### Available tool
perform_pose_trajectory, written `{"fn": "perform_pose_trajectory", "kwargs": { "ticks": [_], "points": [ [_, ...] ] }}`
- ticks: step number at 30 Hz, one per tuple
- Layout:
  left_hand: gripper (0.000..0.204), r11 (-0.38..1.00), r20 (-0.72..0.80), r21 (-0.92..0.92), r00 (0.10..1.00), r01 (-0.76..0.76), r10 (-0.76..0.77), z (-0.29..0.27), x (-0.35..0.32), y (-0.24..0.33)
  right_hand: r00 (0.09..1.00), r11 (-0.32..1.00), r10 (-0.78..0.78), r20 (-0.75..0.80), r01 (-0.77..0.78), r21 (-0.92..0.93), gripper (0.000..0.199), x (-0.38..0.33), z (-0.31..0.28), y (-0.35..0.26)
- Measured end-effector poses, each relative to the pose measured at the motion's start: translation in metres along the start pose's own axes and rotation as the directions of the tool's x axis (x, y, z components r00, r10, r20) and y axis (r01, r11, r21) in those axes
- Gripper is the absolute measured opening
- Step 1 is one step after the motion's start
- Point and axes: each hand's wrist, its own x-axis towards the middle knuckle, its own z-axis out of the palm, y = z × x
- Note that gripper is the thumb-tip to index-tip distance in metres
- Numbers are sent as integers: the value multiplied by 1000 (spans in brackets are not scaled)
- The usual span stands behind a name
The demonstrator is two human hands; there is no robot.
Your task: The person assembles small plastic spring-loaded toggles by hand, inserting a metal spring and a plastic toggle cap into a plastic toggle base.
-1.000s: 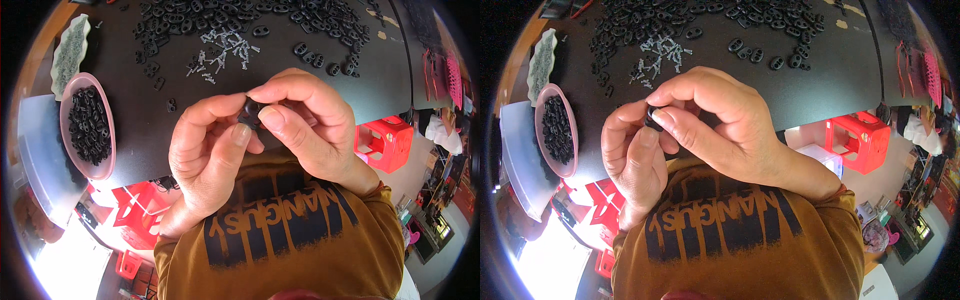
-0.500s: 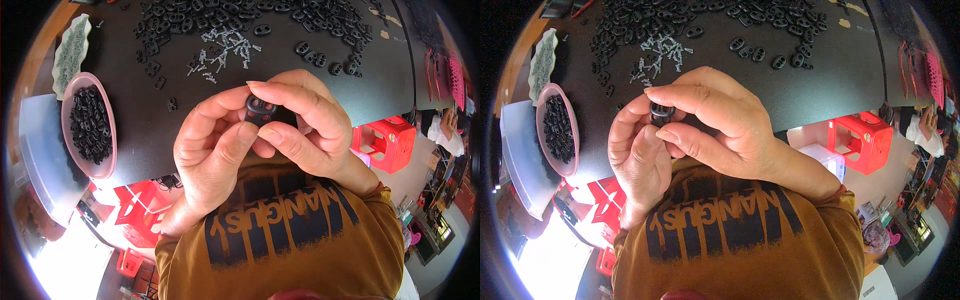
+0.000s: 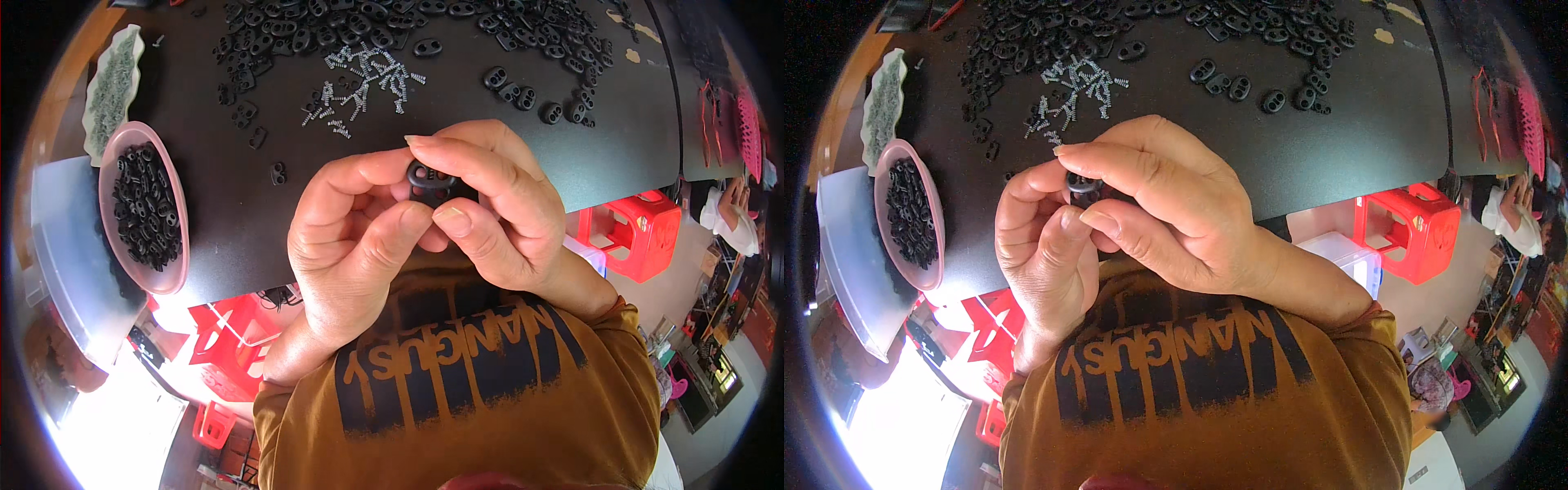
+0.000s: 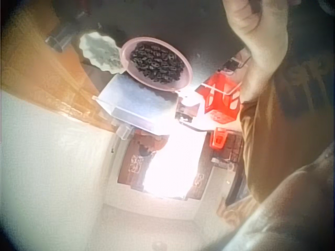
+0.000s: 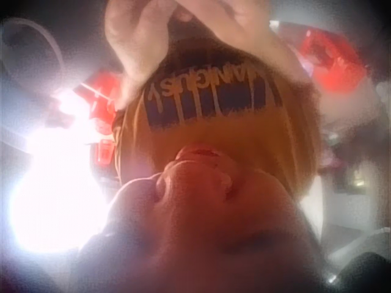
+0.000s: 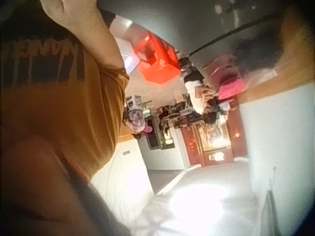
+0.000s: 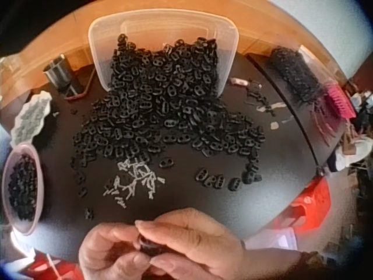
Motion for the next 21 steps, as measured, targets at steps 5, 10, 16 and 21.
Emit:
{"fn": "perform_pose_trajectory", "kwargs": {
  "ticks": [5, 10, 16, 21],
  "points": [
    [29, 999, -14, -12, 999, 41, -41, 0, -1, 0, 1000, 1000, -11, 22, 12, -22, 32, -1, 0, 1],
    [28, 999, 10, 10, 999, 52, -52, -3, -2, 0, 1000, 1000, 5, 20, -5, -20, 30, -3, 1, -1],
    [29, 1000, 55, -10, 998, 12, -12, -2, -1, -4, 996, 996, -80, -31, 79, -33, 29, -7, 3, 2],
    [29, 998, 54, -67, 999, 5, -2, -2, 1, 0, 999, 1000, 8, -42, -7, 20, 33, -6, 7, -3]
  ]
}}
